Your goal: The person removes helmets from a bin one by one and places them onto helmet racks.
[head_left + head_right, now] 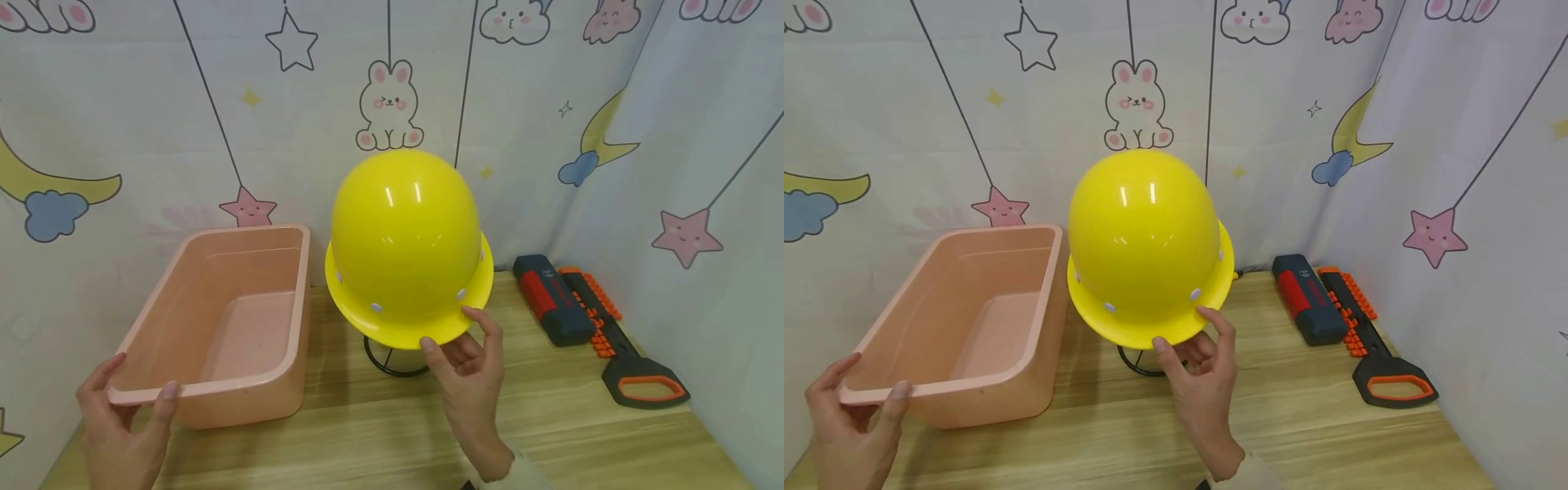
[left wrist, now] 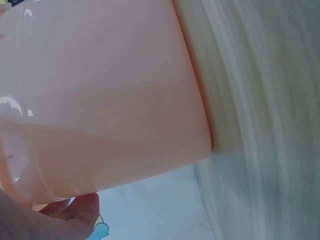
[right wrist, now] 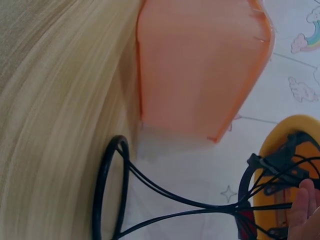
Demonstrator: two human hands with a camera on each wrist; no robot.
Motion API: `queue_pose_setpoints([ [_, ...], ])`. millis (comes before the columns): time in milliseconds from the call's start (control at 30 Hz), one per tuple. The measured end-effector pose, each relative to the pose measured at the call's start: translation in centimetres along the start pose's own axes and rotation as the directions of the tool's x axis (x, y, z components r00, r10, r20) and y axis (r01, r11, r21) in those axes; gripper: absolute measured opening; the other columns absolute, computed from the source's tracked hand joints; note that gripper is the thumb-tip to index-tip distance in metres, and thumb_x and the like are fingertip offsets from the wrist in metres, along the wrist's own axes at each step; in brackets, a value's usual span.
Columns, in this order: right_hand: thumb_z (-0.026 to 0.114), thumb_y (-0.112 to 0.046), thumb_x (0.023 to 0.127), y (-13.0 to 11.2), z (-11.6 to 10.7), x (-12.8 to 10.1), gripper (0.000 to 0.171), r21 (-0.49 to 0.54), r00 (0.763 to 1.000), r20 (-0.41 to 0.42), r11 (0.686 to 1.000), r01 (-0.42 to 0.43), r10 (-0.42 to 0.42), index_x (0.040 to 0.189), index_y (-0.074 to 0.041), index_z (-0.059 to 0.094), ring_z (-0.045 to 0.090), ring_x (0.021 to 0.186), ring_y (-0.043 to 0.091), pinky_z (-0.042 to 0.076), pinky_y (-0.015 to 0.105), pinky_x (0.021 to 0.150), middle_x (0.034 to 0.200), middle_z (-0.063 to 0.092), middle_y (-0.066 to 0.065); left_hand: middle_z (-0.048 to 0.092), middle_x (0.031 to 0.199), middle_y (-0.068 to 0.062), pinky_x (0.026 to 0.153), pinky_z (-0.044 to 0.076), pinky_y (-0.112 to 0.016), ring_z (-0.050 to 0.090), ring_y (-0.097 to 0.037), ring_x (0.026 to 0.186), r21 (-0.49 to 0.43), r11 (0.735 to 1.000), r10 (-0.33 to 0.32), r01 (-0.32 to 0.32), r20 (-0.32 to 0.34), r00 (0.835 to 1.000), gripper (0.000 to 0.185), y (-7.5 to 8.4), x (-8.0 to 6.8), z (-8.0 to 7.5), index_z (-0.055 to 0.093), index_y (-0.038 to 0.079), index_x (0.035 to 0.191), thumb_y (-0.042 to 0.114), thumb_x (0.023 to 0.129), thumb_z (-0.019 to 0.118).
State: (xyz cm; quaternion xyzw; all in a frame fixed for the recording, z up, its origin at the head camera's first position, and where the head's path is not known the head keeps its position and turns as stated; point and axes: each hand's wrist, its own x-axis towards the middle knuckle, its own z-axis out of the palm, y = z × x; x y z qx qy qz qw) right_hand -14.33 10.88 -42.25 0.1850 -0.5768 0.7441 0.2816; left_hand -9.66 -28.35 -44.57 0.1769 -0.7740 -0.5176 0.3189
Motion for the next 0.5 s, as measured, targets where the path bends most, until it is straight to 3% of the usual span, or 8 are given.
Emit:
queue_pose_setpoints([
  [300, 0.068, 0.015, 0.093, -0.55, -0.14, 0.50, 0.072, -0.006, 0.997, 0.059, 0.999, 0.043, -0.042, 0.155, 0.006, 0.032, 0.079, 0.108, 0.016, 0.066, 0.026, 0.086, 0.129, 0.077, 0.006, 0.052, 0.155, -0.015, 0.095, 0.045, 0.001, 0.060, 0.006, 0.121, -0.010, 1.000, 0.016, -0.016, -0.008, 1.000, 0.080, 0.01, -0.02, 0.03, 0.039, 0.030, 0.162, 0.009, 0.094, 0.077],
  [500, 0.069, 0.012, 0.094, -0.74, -0.34, 0.53, 0.080, -0.053, 0.992, 0.115, 0.997, 0.055, -0.048, 0.160, 0.002, 0.026, 0.076, 0.114, 0.015, 0.065, 0.027, 0.093, 0.135, 0.074, 0.006, 0.054, 0.152, -0.009, 0.105, 0.039, -0.002, 0.057, 0.007, 0.121, 0.007, 0.999, 0.033, -0.033, -0.026, 0.999, 0.085, 0.26, -0.09, -0.07, 0.037, 0.032, 0.162, 0.011, 0.092, 0.079],
])
